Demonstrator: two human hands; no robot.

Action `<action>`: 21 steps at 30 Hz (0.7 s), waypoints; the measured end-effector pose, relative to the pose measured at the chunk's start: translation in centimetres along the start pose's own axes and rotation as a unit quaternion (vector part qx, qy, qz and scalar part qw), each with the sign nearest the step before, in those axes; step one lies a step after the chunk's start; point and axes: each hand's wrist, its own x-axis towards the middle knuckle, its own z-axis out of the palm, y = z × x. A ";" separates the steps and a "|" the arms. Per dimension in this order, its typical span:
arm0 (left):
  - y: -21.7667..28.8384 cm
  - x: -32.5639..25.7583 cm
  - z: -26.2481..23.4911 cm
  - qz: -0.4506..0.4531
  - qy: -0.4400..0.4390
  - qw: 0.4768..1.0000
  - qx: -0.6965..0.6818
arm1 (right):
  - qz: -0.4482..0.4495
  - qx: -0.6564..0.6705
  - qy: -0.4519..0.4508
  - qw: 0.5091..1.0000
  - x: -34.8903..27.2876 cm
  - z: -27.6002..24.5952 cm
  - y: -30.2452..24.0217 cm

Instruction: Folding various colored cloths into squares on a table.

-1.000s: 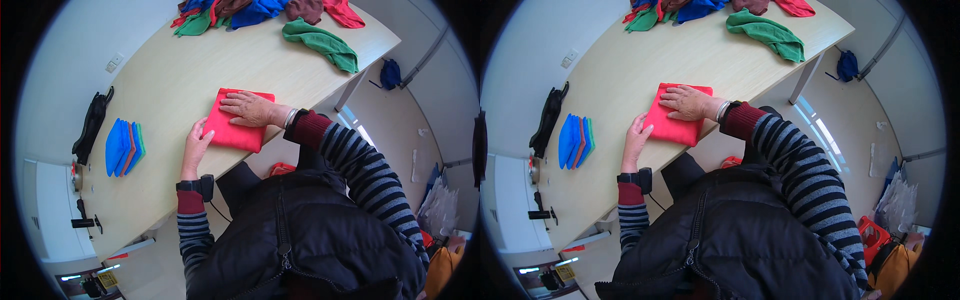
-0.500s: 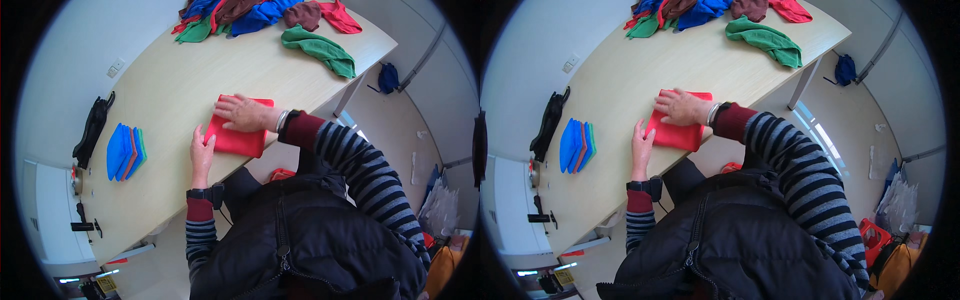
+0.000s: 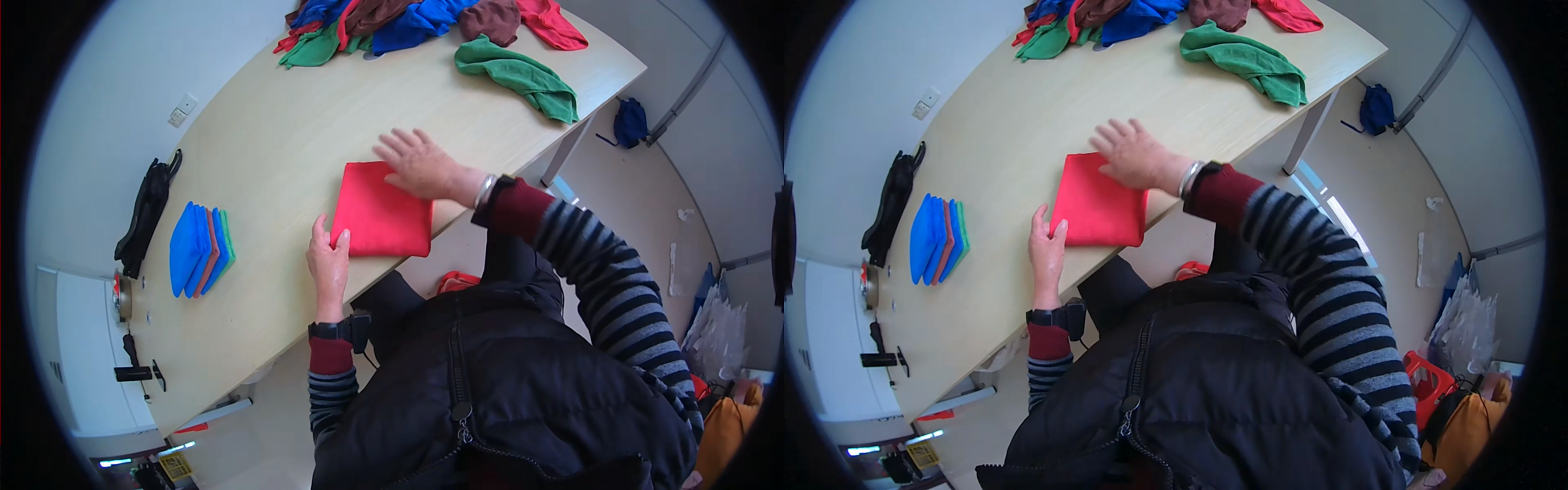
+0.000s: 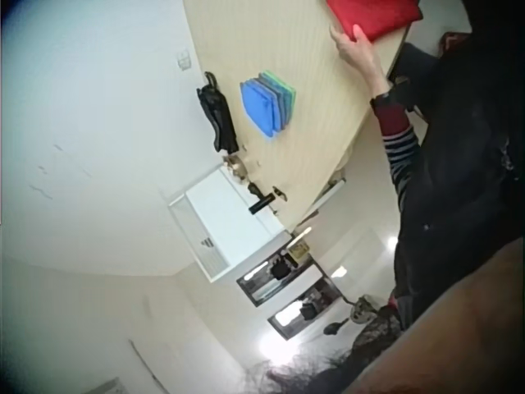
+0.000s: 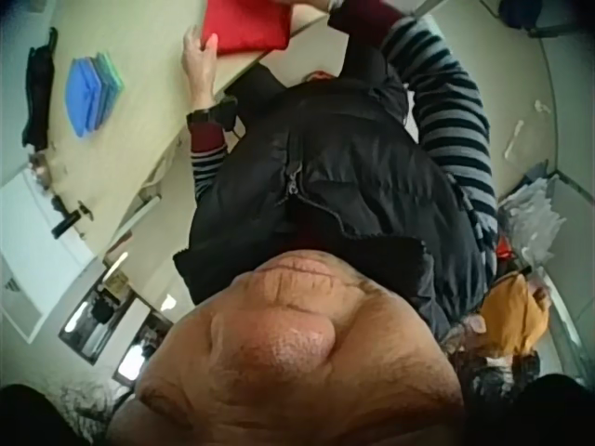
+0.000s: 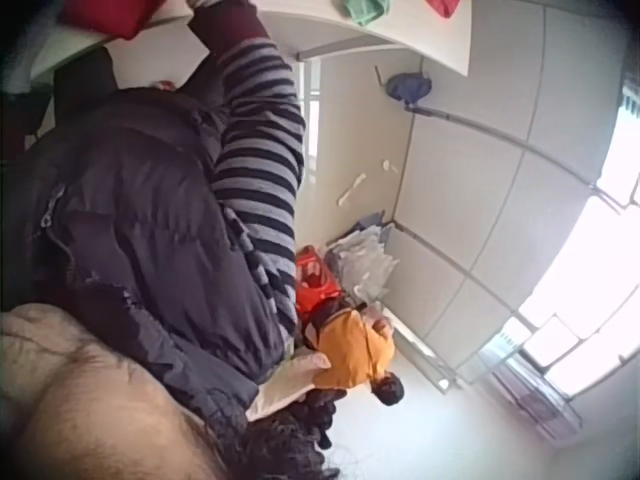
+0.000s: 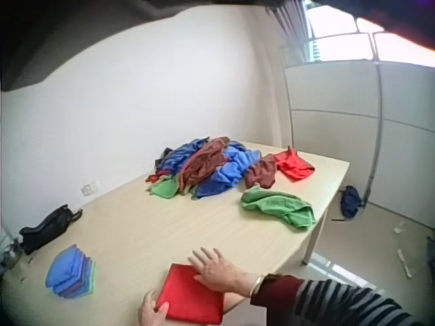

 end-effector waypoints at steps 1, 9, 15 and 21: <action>0.2 -0.5 -0.3 -0.017 0.000 1.000 0.018 | -0.023 0.008 0.021 0.999 -1.2 -0.8 -2.1; 0.0 -2.5 -0.1 -0.030 0.031 0.998 -0.041 | -0.095 0.038 0.033 0.994 -6.0 2.0 -7.3; 0.6 -3.4 0.3 -0.024 0.046 0.997 -0.051 | -0.090 0.045 0.062 0.993 -6.2 2.8 -3.9; 0.6 -3.6 -0.1 -0.048 0.054 0.997 -0.035 | -0.050 0.035 0.076 0.995 -6.9 2.0 -2.2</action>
